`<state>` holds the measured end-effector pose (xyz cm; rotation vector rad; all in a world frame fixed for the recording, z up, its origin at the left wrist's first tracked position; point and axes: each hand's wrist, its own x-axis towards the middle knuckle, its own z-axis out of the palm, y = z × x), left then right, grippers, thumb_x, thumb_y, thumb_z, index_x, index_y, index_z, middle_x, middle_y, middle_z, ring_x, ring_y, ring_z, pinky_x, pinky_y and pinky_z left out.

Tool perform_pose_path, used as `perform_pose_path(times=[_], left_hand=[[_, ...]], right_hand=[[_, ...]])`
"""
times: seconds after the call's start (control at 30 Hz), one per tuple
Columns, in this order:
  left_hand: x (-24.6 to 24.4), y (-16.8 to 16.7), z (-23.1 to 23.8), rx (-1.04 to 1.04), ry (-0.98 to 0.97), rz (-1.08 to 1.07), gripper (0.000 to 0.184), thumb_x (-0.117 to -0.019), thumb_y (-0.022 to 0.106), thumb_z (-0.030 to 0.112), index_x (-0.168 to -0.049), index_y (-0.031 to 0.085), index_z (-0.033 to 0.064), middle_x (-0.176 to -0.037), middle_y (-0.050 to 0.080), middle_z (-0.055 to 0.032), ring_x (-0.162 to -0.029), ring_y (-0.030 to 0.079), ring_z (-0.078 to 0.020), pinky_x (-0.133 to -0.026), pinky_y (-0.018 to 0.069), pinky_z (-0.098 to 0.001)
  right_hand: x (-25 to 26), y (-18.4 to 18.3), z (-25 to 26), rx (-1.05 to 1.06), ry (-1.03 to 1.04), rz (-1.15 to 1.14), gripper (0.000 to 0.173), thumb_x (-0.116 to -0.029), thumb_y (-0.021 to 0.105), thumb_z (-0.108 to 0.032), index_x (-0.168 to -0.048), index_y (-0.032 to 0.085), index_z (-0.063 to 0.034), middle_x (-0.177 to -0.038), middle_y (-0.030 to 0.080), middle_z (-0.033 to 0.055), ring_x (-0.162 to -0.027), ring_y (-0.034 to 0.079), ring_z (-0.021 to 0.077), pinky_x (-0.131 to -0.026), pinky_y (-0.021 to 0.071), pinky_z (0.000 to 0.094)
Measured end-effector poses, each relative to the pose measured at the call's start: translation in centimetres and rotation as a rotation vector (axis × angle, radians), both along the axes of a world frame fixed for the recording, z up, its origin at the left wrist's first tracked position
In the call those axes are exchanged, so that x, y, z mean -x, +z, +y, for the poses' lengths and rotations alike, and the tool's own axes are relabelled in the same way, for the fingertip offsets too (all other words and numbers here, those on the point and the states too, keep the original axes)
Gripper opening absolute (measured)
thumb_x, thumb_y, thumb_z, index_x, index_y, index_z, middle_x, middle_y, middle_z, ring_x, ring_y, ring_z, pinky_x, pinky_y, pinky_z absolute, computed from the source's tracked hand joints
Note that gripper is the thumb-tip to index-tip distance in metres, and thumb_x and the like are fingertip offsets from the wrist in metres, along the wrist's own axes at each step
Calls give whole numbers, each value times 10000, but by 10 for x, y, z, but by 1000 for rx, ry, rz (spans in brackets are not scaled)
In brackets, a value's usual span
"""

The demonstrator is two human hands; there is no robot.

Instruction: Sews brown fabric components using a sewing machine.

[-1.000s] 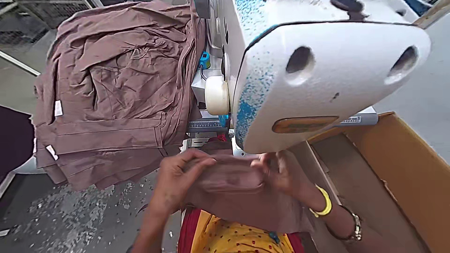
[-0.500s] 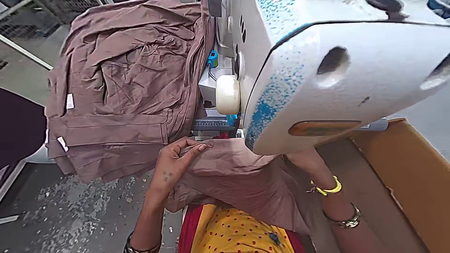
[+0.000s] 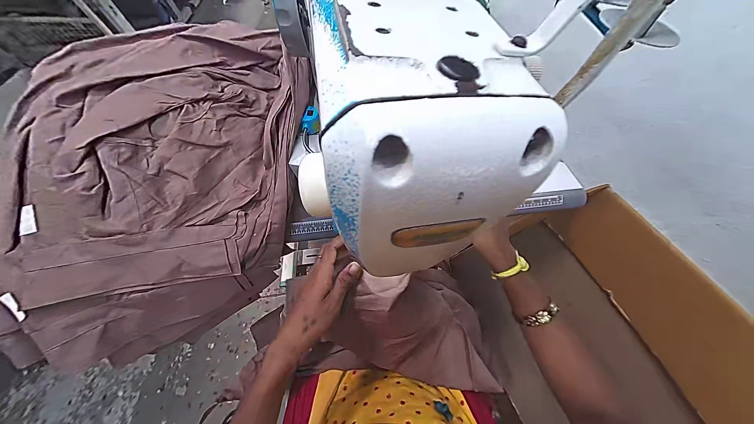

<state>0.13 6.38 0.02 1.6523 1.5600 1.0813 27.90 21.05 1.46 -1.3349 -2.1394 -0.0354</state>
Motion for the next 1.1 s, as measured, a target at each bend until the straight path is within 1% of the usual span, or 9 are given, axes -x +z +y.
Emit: perform_pose_path(times=[0.13,0.3,0.47,0.63,0.73,0.8,0.9,1.03,1.1], left_hand=[[-16,5,7,155,80,-210,598,-1011,517,273,-1508,369,-26,-1297,581,-135,-1114,619,-101,-948,529,-270],[-25,-1,5,149,176,-304,540,-983,541,199,-1430,396,-67,-1163,639,-78,-996,634,5,-890,529,-189],[-25,0,8,149,200,-350,505,-968,554,188,-1388,426,-61,-1128,628,-67,-986,626,-3,-876,526,-189],[-19,1,16,89,196,-130,476,-972,561,294,-1287,520,-61,-1084,633,-107,-992,619,-98,-886,520,-307],[-21,10,-6,-156,127,162,351,-988,565,345,-878,661,26,-662,605,-51,-596,598,-133,-557,494,-336],[-15,25,-39,-257,-185,145,442,-1049,521,443,-811,635,89,-600,551,-9,-528,543,-76,-494,463,-246],[7,23,-60,-201,-249,30,383,-1046,533,442,-923,701,121,-732,673,42,-667,614,42,-628,522,-145],[47,23,-73,-19,138,-148,253,-1056,504,429,-1045,685,253,-911,681,195,-829,626,96,-748,532,-130],[94,53,-108,-111,391,-274,221,-1083,461,207,-1155,628,82,-1054,720,68,-995,681,-32,-909,567,-254]], right_hand=[[11,-4,12,36,67,-90,263,-995,639,-156,-1151,717,41,-1064,662,275,-997,655,478,-795,544,589],[2,-19,28,-82,79,58,207,-966,653,-172,-965,736,17,-1002,705,221,-967,697,410,-806,579,508],[-1,-4,11,117,18,480,194,-946,673,-142,-998,727,37,-864,730,120,-746,684,137,-715,563,308],[14,26,-14,397,40,566,118,-950,690,-82,-1042,704,-11,-816,677,-15,-652,565,-59,-630,485,133],[29,32,-31,175,110,415,114,-901,737,-136,-922,709,-28,-755,665,9,-635,565,27,-605,468,226],[35,27,-43,-189,316,243,174,-904,698,-176,-831,695,-18,-754,690,102,-692,677,182,-626,553,334],[51,24,-65,-426,609,-25,212,-1023,541,-164,-856,660,-111,-755,674,72,-752,672,221,-678,534,339],[65,26,-65,-337,600,-78,169,-942,634,-115,-824,751,-85,-775,727,90,-785,733,252,-651,565,376],[52,23,-62,-254,591,103,152,-918,654,-156,-811,717,-69,-783,705,65,-792,688,179,-718,540,294]])
